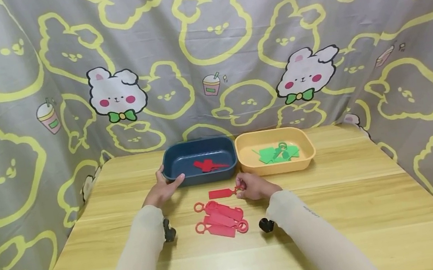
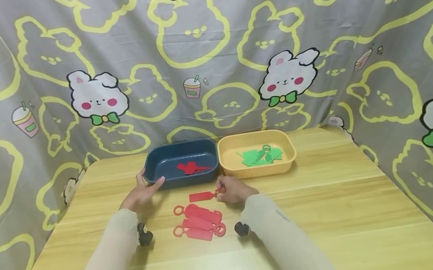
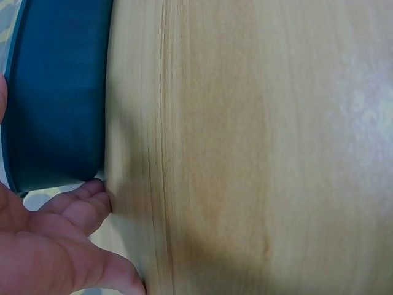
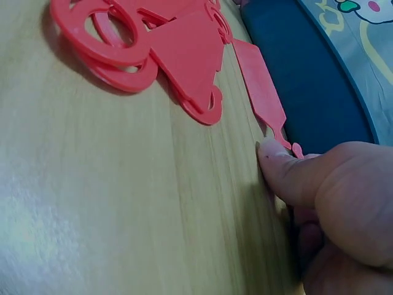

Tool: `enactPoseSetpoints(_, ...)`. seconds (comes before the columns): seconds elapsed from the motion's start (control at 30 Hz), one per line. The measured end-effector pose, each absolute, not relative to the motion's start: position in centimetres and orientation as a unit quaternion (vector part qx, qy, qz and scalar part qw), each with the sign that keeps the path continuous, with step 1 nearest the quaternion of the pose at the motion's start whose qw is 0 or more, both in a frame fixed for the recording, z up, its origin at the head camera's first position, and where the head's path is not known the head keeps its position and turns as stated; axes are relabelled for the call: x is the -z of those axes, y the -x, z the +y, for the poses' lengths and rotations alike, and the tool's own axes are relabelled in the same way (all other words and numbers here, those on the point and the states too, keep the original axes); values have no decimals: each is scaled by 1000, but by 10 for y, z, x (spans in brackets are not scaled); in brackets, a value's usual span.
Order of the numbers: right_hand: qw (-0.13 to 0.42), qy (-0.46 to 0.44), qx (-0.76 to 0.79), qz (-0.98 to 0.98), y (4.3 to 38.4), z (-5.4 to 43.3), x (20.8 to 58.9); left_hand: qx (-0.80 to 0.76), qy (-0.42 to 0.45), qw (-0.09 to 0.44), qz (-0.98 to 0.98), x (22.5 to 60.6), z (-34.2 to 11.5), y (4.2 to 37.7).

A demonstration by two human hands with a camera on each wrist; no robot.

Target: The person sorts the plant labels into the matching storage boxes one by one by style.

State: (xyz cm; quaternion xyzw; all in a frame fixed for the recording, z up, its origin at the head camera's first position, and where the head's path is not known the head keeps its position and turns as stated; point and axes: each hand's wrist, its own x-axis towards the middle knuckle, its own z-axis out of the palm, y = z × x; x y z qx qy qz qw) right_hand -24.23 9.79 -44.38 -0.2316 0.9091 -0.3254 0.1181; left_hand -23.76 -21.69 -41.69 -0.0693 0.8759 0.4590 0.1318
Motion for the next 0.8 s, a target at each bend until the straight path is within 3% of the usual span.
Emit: enactPoseSetpoints(0.8,127,194,392,891,247,104,455,-469,65,128,872,419,-218,238)
